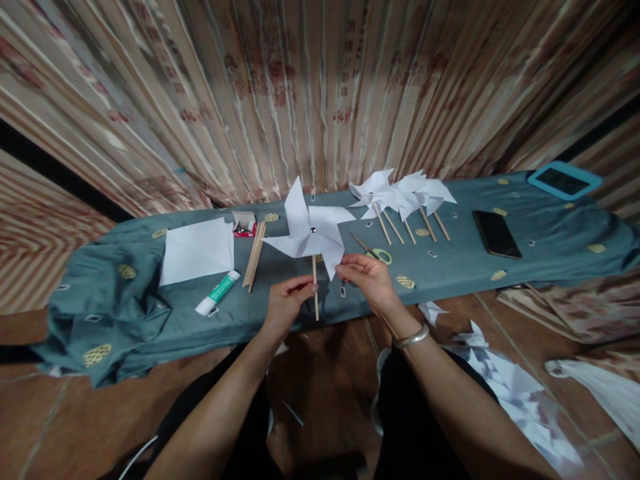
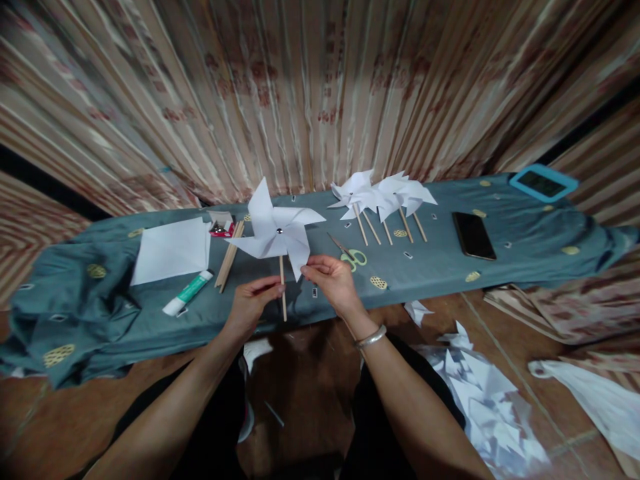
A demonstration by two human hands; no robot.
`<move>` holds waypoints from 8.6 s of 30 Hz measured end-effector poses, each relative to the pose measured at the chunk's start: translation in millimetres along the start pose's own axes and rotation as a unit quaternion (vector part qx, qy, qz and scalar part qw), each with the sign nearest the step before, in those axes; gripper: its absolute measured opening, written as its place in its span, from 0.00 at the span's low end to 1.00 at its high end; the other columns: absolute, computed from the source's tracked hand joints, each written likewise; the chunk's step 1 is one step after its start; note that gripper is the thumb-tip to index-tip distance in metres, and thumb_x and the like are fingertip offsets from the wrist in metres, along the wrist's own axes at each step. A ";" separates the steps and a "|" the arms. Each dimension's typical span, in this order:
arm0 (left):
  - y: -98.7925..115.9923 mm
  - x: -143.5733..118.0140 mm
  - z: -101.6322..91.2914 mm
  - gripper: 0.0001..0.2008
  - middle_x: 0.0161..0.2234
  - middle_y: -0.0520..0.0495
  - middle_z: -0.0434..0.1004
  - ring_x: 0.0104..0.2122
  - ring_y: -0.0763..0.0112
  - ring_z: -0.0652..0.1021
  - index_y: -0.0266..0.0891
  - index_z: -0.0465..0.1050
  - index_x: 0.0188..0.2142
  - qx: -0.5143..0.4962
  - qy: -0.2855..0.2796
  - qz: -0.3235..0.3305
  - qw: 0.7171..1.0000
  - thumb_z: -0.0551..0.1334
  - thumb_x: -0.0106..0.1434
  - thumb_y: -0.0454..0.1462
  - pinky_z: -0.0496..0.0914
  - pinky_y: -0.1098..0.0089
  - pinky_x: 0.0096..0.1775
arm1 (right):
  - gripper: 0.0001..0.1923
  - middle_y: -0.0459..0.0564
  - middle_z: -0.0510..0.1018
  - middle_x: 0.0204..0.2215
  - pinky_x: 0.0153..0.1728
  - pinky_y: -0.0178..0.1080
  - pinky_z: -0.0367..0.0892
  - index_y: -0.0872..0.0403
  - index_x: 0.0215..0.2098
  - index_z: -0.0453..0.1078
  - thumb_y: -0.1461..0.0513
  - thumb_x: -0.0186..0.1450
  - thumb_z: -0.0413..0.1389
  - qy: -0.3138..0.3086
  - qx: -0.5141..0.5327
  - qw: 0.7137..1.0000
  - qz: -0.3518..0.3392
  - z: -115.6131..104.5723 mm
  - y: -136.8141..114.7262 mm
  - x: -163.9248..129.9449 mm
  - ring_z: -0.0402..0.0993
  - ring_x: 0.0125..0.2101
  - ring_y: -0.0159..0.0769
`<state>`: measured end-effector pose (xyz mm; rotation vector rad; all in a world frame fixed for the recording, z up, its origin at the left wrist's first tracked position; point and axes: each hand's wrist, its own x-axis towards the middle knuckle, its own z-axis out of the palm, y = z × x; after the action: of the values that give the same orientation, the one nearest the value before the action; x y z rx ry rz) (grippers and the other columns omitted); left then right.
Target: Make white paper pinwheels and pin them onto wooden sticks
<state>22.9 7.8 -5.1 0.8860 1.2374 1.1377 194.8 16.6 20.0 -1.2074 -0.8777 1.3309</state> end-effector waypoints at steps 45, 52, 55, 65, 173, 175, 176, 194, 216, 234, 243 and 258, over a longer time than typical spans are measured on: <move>-1.0 -3.2 -5.7 0.18 0.28 0.46 0.83 0.28 0.67 0.79 0.39 0.83 0.28 0.000 -0.013 0.000 1.000 0.77 0.35 0.42 0.75 0.65 0.38 | 0.12 0.48 0.84 0.30 0.40 0.42 0.72 0.51 0.40 0.78 0.56 0.58 0.61 0.104 -0.276 0.933 -0.207 -22.7 -7.2 11.4 0.79 0.31 0.39; 1.4 -3.7 -5.0 0.17 0.25 0.48 0.83 0.26 0.69 0.78 0.40 0.83 0.27 0.004 0.002 -0.008 1.000 0.77 0.35 0.41 0.74 0.68 0.35 | 0.11 0.47 0.82 0.30 0.40 0.41 0.71 0.50 0.38 0.77 0.56 0.58 0.62 0.073 -0.245 0.945 -0.206 -17.5 2.0 6.4 0.77 0.30 0.37; 0.7 -3.1 -5.0 0.17 0.25 0.48 0.83 0.25 0.70 0.78 0.40 0.83 0.28 0.007 0.002 -0.002 1.000 0.77 0.36 0.42 0.74 0.68 0.35 | 0.11 0.46 0.81 0.28 0.38 0.40 0.71 0.50 0.37 0.76 0.55 0.57 0.62 0.056 -0.210 0.957 -0.190 -14.1 4.8 4.2 0.76 0.29 0.36; 0.0 -1.3 -3.1 0.19 0.26 0.48 0.83 0.27 0.69 0.78 0.39 0.83 0.28 -0.008 0.008 -0.002 1.000 0.77 0.34 0.42 0.74 0.66 0.39 | 0.15 0.45 0.81 0.25 0.35 0.38 0.71 0.51 0.33 0.76 0.53 0.51 0.67 0.018 -0.093 0.988 -0.121 0.3 8.7 -2.8 0.76 0.28 0.35; 4.3 -5.7 -6.1 0.19 0.28 0.48 0.84 0.29 0.66 0.79 0.40 0.83 0.29 0.000 -0.006 0.006 1.000 0.77 0.35 0.44 0.74 0.64 0.41 | 0.18 0.45 0.77 0.17 0.26 0.36 0.67 0.53 0.23 0.74 0.46 0.51 0.65 0.035 -0.119 0.986 -0.108 -12.2 -11.3 6.8 0.71 0.20 0.31; 4.4 -6.9 -6.5 0.19 0.28 0.47 0.84 0.29 0.65 0.80 0.40 0.83 0.28 0.004 -0.017 -0.005 1.000 0.77 0.35 0.45 0.74 0.64 0.40 | 0.17 0.46 0.80 0.22 0.31 0.37 0.70 0.53 0.28 0.74 0.48 0.51 0.65 0.099 -0.117 0.977 -0.147 -25.4 -15.0 18.4 0.75 0.25 0.33; 4.3 -7.7 -6.5 0.19 0.28 0.47 0.84 0.29 0.65 0.80 0.40 0.83 0.28 0.007 -0.025 -0.012 1.000 0.77 0.35 0.45 0.74 0.65 0.39 | 0.18 0.47 0.81 0.25 0.35 0.39 0.71 0.53 0.31 0.75 0.48 0.51 0.66 0.115 -0.114 0.974 -0.161 -30.0 -15.9 24.0 0.77 0.28 0.35; 7.2 -6.9 -12.0 0.18 0.29 0.46 0.84 0.30 0.65 0.80 0.41 0.83 0.28 0.017 -0.049 -0.050 0.997 0.77 0.36 0.45 0.74 0.66 0.38 | 0.19 0.47 0.81 0.25 0.36 0.40 0.71 0.53 0.32 0.76 0.51 0.47 0.67 0.088 -0.103 0.983 -0.121 -21.9 -6.8 45.6 0.76 0.28 0.35; 4.0 -0.6 -15.6 0.19 0.29 0.45 0.84 0.30 0.63 0.81 0.39 0.83 0.28 -0.009 -0.018 -0.044 0.999 0.77 0.35 0.42 0.75 0.63 0.40 | 0.21 0.45 0.80 0.23 0.32 0.38 0.67 0.53 0.30 0.77 0.52 0.41 0.70 0.058 -0.068 0.995 -0.040 -6.9 -7.5 40.1 0.73 0.25 0.33; 0.4 6.0 -12.5 0.19 0.28 0.46 0.83 0.30 0.64 0.81 0.38 0.83 0.28 -0.022 -0.009 -0.027 0.999 0.77 0.35 0.42 0.75 0.65 0.38 | 0.19 0.44 0.78 0.19 0.25 0.33 0.63 0.54 0.22 0.75 0.49 0.43 0.71 -0.013 -0.016 0.999 0.027 19.0 1.9 14.4 0.69 0.20 0.27; 2.2 5.7 -8.0 0.18 0.27 0.48 0.83 0.27 0.67 0.79 0.39 0.82 0.27 -0.039 -0.009 -0.027 0.999 0.77 0.34 0.42 0.74 0.66 0.38 | 0.18 0.43 0.77 0.18 0.25 0.32 0.62 0.54 0.22 0.74 0.50 0.44 0.71 -0.050 0.011 0.996 0.070 27.9 3.8 8.8 0.68 0.20 0.26; 8.8 7.9 -3.8 0.19 0.27 0.48 0.83 0.27 0.69 0.78 0.39 0.83 0.27 -0.081 0.007 -0.034 0.996 0.78 0.33 0.42 0.73 0.67 0.38 | 0.16 0.49 0.82 0.28 0.32 0.37 0.70 0.53 0.33 0.76 0.50 0.55 0.65 -0.055 -0.191 0.978 -0.055 18.7 16.7 -3.9 0.77 0.29 0.36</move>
<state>17.4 17.3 0.7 0.7109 1.1605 1.1721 172.5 12.9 8.5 -1.3626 -1.3065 1.1798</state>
